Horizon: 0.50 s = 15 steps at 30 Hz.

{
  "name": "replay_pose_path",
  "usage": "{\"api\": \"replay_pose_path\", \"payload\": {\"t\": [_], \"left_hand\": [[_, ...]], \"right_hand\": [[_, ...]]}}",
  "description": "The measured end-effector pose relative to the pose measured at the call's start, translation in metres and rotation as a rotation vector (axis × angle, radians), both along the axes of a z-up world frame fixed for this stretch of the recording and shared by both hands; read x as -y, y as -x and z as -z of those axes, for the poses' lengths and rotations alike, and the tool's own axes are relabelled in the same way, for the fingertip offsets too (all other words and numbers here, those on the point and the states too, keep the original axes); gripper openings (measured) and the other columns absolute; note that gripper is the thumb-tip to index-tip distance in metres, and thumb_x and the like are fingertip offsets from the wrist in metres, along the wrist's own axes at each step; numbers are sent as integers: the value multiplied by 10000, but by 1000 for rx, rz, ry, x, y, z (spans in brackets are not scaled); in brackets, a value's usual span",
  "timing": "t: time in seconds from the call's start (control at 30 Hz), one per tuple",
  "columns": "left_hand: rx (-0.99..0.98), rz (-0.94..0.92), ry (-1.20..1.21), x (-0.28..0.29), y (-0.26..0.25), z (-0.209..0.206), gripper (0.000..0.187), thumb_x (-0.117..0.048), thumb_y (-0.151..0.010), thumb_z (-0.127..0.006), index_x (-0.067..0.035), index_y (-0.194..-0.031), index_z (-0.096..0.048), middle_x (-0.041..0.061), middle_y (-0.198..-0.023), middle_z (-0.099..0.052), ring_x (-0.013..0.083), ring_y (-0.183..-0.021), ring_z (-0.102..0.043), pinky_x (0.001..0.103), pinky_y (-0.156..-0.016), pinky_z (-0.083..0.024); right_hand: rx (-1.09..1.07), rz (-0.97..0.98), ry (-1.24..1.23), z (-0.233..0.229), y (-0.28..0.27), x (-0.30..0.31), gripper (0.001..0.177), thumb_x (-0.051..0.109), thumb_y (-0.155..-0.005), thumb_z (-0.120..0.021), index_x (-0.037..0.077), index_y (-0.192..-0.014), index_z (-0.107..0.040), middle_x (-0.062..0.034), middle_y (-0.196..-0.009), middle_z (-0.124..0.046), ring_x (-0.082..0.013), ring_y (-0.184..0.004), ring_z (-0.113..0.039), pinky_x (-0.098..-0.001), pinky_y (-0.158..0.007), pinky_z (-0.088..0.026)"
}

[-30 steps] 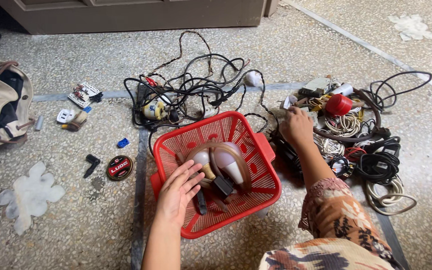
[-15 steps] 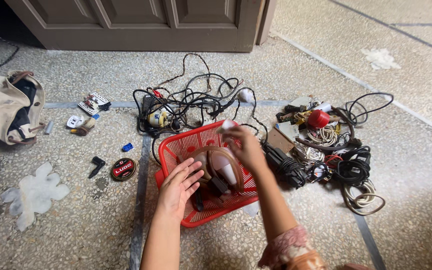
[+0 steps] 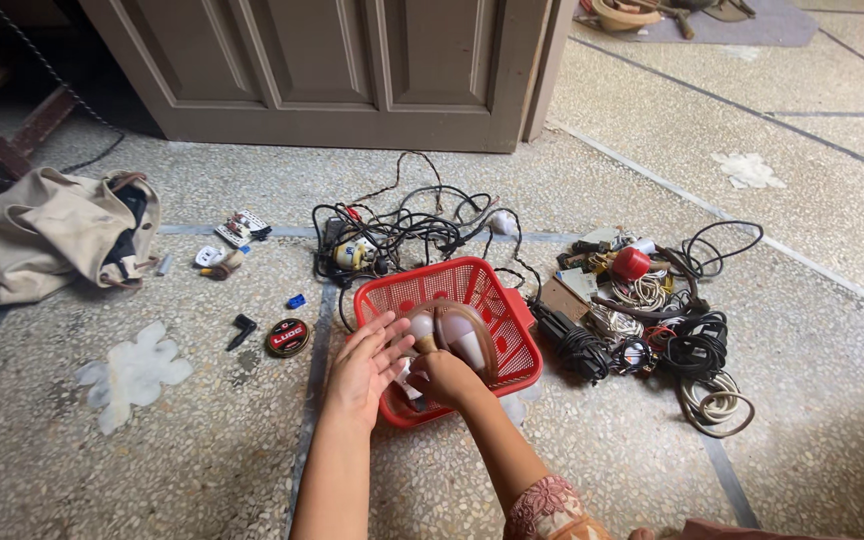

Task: The person sorts a pile of electronic waste and miscellaneous items on the floor, picking up light bulbs, power adapters, and various cables. They place the selected items into a red plastic basket, organizing the clutter by hand.

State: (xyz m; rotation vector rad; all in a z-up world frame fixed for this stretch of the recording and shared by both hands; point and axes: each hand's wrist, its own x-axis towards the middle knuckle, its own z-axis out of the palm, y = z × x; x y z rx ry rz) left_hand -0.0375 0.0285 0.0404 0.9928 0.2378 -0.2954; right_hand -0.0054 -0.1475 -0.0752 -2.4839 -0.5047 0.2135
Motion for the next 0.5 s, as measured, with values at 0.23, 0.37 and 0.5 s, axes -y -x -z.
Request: {"api": "replay_pose_path", "payload": {"t": [0.23, 0.37, 0.5], "left_hand": [[37, 6, -11, -2, 6, -14, 398, -174, -1009, -479, -102, -1379, -606, 65, -1281, -727, 163, -1083, -706, 309, -854, -513], [38, 3, -21, 0, 8, -12, 393, -174, -1007, -483, -102, -1373, -606, 65, -1270, -729, 162, -1076, -709, 311, -849, -512], [30, -1, -73, 6, 7, -1, 388, -187, -1000, -504, -110, -1361, -623, 64, -1243, -743, 160, -1056, -712, 300, -842, -511]], "right_hand": [[-26, 9, -64, -21, 7, 3, 178, 231, -874, -700, 112, -953, -806, -137, -901, -770, -305, -817, -738, -426, -779, -562], [-43, 20, -26, -32, 6, 10, 203, 262, -929, -674, 113, -978, -802, -139, -911, -780, -302, -835, -740, -416, -791, -563], [74, 68, -113, -29, -2, 43, 218, 202, -890, -687, 102, -1057, -787, -137, -980, -781, -286, -874, -751, -401, -800, -582]]}}
